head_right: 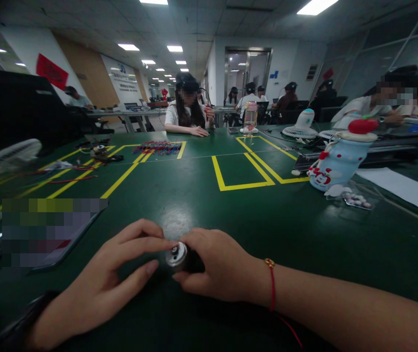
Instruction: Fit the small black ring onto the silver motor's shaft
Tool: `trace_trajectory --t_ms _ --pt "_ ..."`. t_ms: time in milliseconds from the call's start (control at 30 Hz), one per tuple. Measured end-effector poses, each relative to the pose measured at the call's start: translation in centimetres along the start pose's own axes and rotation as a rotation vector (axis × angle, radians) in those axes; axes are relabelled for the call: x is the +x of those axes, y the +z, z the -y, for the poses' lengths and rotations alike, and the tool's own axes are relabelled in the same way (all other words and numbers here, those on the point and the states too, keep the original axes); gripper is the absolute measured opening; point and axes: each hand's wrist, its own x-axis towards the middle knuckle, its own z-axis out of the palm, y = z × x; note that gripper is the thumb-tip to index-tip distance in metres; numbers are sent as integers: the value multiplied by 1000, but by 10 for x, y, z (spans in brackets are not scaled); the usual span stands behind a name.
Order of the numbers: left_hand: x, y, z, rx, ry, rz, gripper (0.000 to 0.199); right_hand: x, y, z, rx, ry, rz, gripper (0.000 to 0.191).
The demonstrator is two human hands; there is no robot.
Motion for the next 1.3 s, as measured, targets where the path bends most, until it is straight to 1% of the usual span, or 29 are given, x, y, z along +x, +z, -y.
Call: trace_trajectory --t_ms 100,200,300,367,467,867,967,1067,1233,1300 --pt "1 -1 5 -47 -59 -51 26 0 -2 1 12 -6 -3 29" --pt "3 -3 15 -84 -207 -106 19 0 -3 1 17 -7 -10 30" --pt "6 -4 30 -129 -400 -77 23 0 -3 2 17 -4 -12 30" --pt "7 -5 39 -186 -475 -60 25 0 -3 2 17 -1 -10 29" --pt "6 -6 46 -235 -527 -76 28 0 -3 2 18 1 -14 29" --pt "5 -5 43 -216 -474 -55 25 0 -4 4 21 9 -4 29" --pt "8 -6 38 -219 -450 -43 25 0 -4 4 26 7 -8 29" --pt "11 -5 29 -279 -441 -7 23 1 -3 4 17 5 -8 29" --pt "13 3 16 -260 -260 -8 24 2 -1 2 -10 -14 -12 24" --pt "13 5 12 -233 -233 -9 25 2 0 1 -26 -21 -18 22"
